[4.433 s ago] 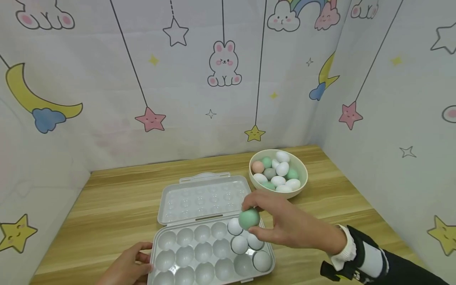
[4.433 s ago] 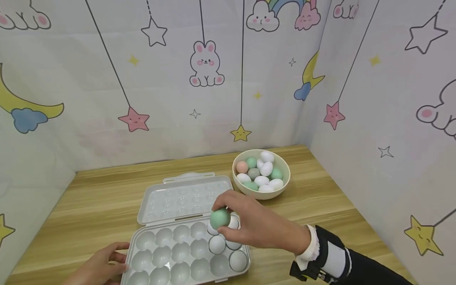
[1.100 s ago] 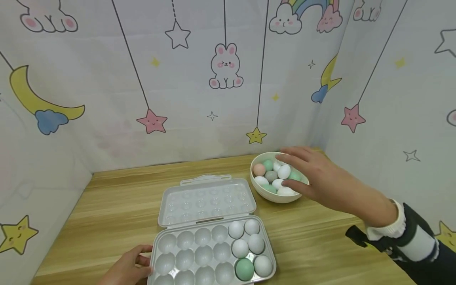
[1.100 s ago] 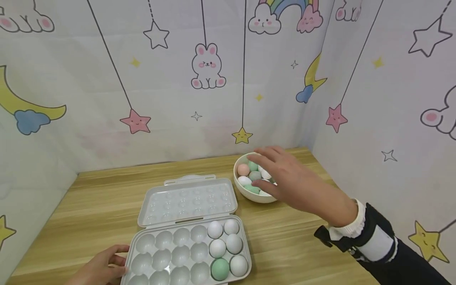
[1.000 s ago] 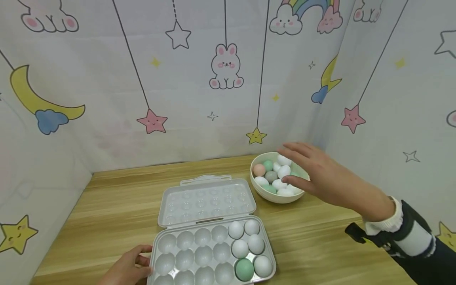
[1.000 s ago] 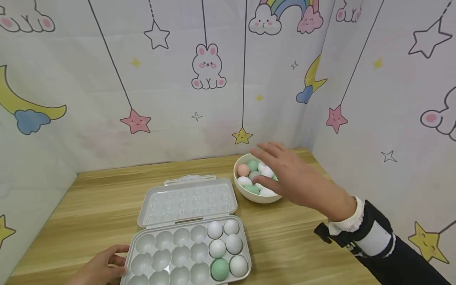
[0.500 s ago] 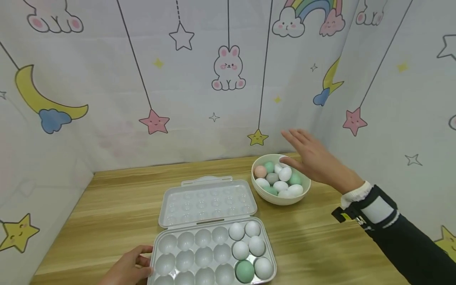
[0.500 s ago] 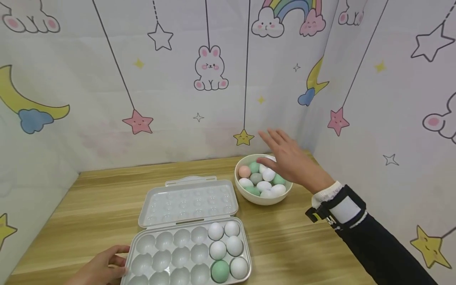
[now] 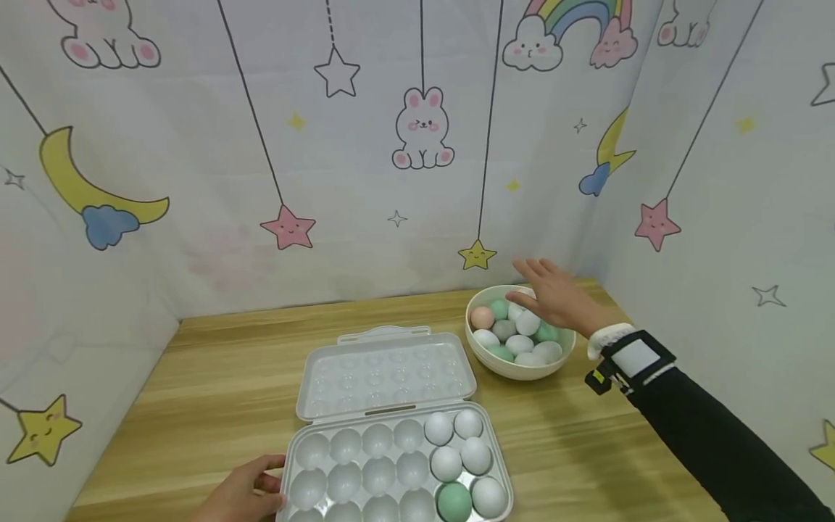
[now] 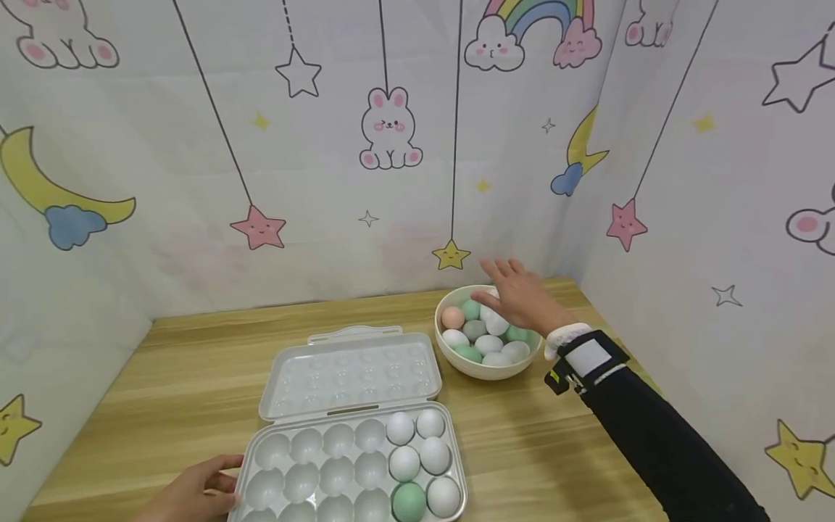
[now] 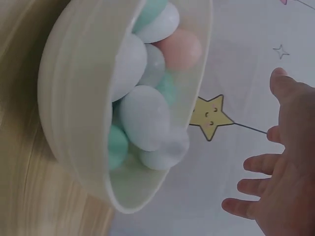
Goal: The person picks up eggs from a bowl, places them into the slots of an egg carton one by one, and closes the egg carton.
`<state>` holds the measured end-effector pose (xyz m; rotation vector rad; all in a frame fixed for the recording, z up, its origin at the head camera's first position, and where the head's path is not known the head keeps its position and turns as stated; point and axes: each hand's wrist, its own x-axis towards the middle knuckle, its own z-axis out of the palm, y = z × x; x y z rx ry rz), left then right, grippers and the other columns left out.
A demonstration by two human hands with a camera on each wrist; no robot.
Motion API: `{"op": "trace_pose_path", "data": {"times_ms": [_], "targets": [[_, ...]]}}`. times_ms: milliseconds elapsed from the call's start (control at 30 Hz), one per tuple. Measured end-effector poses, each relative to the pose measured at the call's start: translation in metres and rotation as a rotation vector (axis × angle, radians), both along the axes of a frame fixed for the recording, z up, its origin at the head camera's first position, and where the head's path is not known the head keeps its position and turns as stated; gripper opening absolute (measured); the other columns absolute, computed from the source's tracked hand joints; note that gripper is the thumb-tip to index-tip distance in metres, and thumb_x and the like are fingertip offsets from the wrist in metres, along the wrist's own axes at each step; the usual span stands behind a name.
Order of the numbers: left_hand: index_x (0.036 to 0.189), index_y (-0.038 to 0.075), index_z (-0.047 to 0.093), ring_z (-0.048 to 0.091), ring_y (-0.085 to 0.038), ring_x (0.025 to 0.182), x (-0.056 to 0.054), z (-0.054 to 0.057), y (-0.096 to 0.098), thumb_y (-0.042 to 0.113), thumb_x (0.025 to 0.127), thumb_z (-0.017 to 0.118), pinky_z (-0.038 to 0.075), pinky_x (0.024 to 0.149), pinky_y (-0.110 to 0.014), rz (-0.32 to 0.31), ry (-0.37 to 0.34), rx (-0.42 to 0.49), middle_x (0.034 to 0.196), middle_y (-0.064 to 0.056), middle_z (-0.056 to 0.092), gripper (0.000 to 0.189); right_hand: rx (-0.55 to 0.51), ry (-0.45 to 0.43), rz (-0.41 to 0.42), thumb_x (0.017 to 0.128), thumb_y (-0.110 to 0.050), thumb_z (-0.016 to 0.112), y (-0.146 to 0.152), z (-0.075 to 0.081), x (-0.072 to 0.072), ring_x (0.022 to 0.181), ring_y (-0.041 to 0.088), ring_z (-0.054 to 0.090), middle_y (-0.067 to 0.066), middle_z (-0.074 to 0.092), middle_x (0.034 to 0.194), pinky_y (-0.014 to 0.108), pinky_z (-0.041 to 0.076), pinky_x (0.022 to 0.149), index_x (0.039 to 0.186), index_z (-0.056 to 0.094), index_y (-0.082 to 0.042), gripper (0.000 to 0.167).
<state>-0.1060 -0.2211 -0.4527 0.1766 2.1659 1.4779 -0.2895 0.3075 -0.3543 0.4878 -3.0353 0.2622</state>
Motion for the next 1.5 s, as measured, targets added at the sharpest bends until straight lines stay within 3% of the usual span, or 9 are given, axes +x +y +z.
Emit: {"op": "trace_pose_path", "data": {"times_ms": [267, 567, 800, 967, 1300, 1500], "targets": [[0.132, -0.031, 0.028, 0.069, -0.03, 0.086, 0.001, 0.0, -0.002, -0.013, 0.089, 0.061, 0.064, 0.073, -0.042, -0.02, 0.068, 0.026, 0.096, -0.011, 0.063, 0.058, 0.032, 0.021, -0.056, 0.102, -0.037, 0.066, 0.0, -0.032, -0.028, 0.137, 0.051, 0.041, 0.031, 0.046, 0.149, 0.066, 0.037, 0.112, 0.151, 0.044, 0.003, 0.068], [0.134, -0.031, 0.028, 0.069, -0.028, 0.087, 0.003, 0.0, -0.001, -0.013, 0.091, 0.059, 0.064, 0.076, -0.046, -0.006, 0.026, 0.022, 0.098, -0.015, 0.062, 0.056, 0.125, 0.105, -0.126, 0.097, -0.027, 0.074, -0.01, -0.054, -0.036, 0.119, 0.044, 0.056, 0.029, 0.061, 0.127, 0.056, 0.052, 0.1, 0.13, 0.063, 0.008, 0.05], [0.135, -0.03, 0.029, 0.067, -0.024, 0.086, 0.004, -0.001, -0.001, -0.011, 0.091, 0.061, 0.063, 0.075, -0.042, 0.008, 0.022, 0.023, 0.099, -0.014, 0.06, 0.058, 0.108, 0.13, -0.183, 0.096, -0.017, 0.072, -0.016, -0.059, -0.038, 0.109, 0.043, 0.06, 0.027, 0.064, 0.115, 0.054, 0.055, 0.092, 0.123, 0.066, 0.008, 0.037], [0.133, -0.03, 0.032, 0.066, -0.026, 0.086, 0.005, -0.003, -0.003, -0.01, 0.09, 0.062, 0.062, 0.072, -0.038, -0.003, 0.08, 0.003, 0.097, -0.012, 0.062, 0.056, 0.088, 0.126, -0.194, 0.095, -0.01, 0.07, -0.019, -0.058, -0.039, 0.105, 0.043, 0.06, 0.028, 0.064, 0.111, 0.054, 0.055, 0.089, 0.121, 0.067, 0.009, 0.032], [0.128, -0.03, 0.038, 0.063, -0.024, 0.084, 0.006, 0.0, -0.001, -0.01, 0.088, 0.064, 0.055, 0.068, -0.026, -0.017, 0.166, -0.058, 0.093, -0.007, 0.065, 0.052, 0.06, 0.115, -0.208, 0.095, -0.003, 0.064, -0.018, -0.059, -0.042, 0.107, 0.043, 0.06, 0.028, 0.063, 0.112, 0.055, 0.056, 0.087, 0.122, 0.066, 0.009, 0.029], [0.129, -0.03, 0.038, 0.062, -0.023, 0.084, 0.006, 0.0, 0.0, -0.011, 0.088, 0.063, 0.057, 0.069, -0.027, -0.007, 0.149, -0.055, 0.093, -0.007, 0.064, 0.051, 0.004, 0.101, -0.198, 0.095, -0.003, 0.062, -0.015, -0.057, -0.04, 0.11, 0.045, 0.057, 0.03, 0.06, 0.116, 0.057, 0.054, 0.089, 0.126, 0.063, 0.009, 0.034]]}}
